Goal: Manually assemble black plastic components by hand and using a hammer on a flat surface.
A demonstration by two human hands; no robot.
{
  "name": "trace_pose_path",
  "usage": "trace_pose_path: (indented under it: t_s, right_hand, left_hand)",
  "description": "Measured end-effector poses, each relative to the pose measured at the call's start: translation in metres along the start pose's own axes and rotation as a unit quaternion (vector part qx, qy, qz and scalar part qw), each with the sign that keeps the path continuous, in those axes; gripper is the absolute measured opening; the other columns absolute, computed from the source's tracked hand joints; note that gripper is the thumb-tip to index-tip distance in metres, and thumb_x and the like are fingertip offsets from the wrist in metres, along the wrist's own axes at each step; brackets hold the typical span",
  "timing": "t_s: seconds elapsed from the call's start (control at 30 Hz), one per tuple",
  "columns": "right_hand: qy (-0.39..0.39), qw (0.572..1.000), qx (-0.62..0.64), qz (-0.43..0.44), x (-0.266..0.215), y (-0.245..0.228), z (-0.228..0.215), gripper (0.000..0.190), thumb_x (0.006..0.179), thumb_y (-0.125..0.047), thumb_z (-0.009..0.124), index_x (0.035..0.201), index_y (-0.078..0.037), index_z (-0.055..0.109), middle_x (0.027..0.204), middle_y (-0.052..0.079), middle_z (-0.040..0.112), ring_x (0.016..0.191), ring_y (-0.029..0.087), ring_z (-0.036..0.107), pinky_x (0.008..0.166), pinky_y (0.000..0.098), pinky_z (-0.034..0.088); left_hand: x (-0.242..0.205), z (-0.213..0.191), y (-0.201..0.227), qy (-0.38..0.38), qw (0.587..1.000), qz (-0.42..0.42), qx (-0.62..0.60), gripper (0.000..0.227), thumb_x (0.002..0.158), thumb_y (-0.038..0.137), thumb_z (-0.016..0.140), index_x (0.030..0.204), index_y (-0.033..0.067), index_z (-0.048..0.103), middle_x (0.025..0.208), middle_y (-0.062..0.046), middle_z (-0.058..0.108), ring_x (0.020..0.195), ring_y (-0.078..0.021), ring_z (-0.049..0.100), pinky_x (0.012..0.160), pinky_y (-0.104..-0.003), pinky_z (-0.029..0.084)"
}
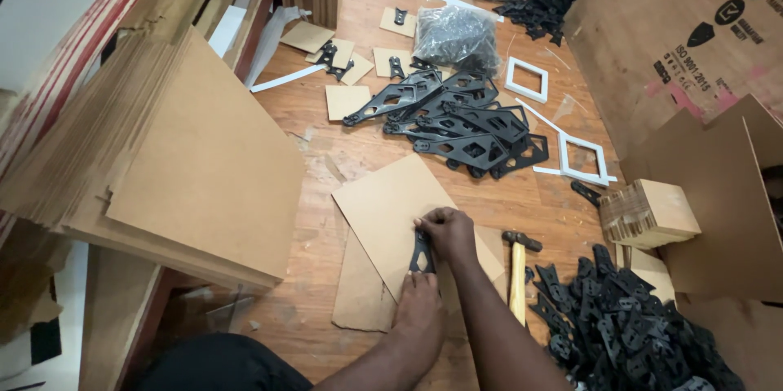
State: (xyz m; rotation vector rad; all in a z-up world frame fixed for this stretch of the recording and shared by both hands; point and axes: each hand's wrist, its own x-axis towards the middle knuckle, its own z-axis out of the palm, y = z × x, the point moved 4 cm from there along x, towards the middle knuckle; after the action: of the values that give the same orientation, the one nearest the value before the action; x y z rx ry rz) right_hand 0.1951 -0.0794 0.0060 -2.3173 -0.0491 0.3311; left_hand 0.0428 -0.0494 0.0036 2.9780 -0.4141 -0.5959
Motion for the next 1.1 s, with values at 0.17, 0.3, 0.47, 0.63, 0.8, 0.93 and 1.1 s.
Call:
trace_pose_path:
  t_s: [0.17,0.3,0.47,0.63,0.8,0.93,1.1]
  right_hand:
    - [0.042,0.995,0.06,-0.071,-0.008,0.014,0.002,0.017,0.078,-0.016,0.086,0.088,-0.003,0.082,0.083,0.009,0.078,0.074,0.015,0.072,0.07,0.03,0.057]
    - [0.041,0.986,0.043,-0.158,0.002,0.025,0.007,0.015,0.078,-0.014,0.085,0.086,-0.002,0.079,0.083,0.008,0.075,0.076,0.017,0.071,0.071,0.0299,0.057]
    - [-0.003,0.99,0.03,-0.137,0.007,0.02,0.003,0.013,0.079,-0.012,0.085,0.085,-0.002,0.08,0.083,0.011,0.072,0.076,0.02,0.07,0.07,0.0328,0.056]
    - [0.038,0.992,0.031,-0.119,-0.002,0.007,0.001,0.016,0.077,-0.013,0.086,0.088,-0.004,0.08,0.085,0.009,0.075,0.076,0.02,0.072,0.071,0.0326,0.057]
    - [0.067,0.979,-0.059,-0.184,-0.024,-0.018,-0.004,0.017,0.08,-0.018,0.083,0.09,-0.004,0.081,0.089,0.011,0.072,0.08,0.026,0.071,0.074,0.0347,0.056]
    - [0.07,0.97,-0.089,-0.214,-0.018,-0.003,0.001,0.017,0.084,-0.019,0.081,0.096,-0.007,0.082,0.087,0.013,0.07,0.082,0.029,0.07,0.075,0.0361,0.054]
    - [0.031,0.982,0.007,-0.185,0.001,0.029,-0.003,0.017,0.079,-0.013,0.081,0.096,-0.008,0.083,0.092,0.008,0.079,0.082,0.018,0.075,0.075,0.0306,0.058]
  left_hand:
    - [0.005,0.007,0.0,0.048,0.998,-0.023,0.018,0.044,0.099,0.021,0.055,0.13,-0.008,0.066,0.141,-0.028,0.049,0.133,-0.0449,0.041,0.113,-0.051,0.03]
    - [-0.01,-0.014,-0.001,0.012,1.0,-0.002,0.026,0.044,0.099,0.021,0.056,0.13,-0.0084,0.066,0.14,-0.027,0.05,0.133,-0.0442,0.042,0.114,-0.051,0.029]
    - [-0.009,-0.013,-0.003,0.022,1.0,-0.007,-0.001,0.039,0.1,0.018,0.055,0.129,-0.0055,0.069,0.139,-0.027,0.052,0.13,-0.0437,0.045,0.113,-0.051,0.031]
    - [-0.011,-0.017,-0.002,-0.012,1.0,0.015,0.012,0.04,0.101,0.019,0.055,0.13,-0.0059,0.068,0.141,-0.029,0.049,0.133,-0.0456,0.042,0.113,-0.051,0.031]
    - [-0.001,-0.006,-0.002,-0.003,1.0,-0.004,0.025,0.049,0.1,0.025,0.056,0.135,-0.0094,0.062,0.143,-0.029,0.047,0.135,-0.0448,0.041,0.116,-0.05,0.027]
    - [-0.003,-0.004,-0.002,0.016,0.999,-0.012,0.041,0.047,0.101,0.023,0.055,0.134,-0.0083,0.063,0.142,-0.027,0.049,0.135,-0.045,0.041,0.114,-0.051,0.03]
    - [-0.008,-0.008,0.001,0.031,0.999,0.002,0.015,0.04,0.101,0.02,0.055,0.129,-0.0037,0.07,0.139,-0.027,0.052,0.132,-0.0452,0.044,0.114,-0.052,0.031]
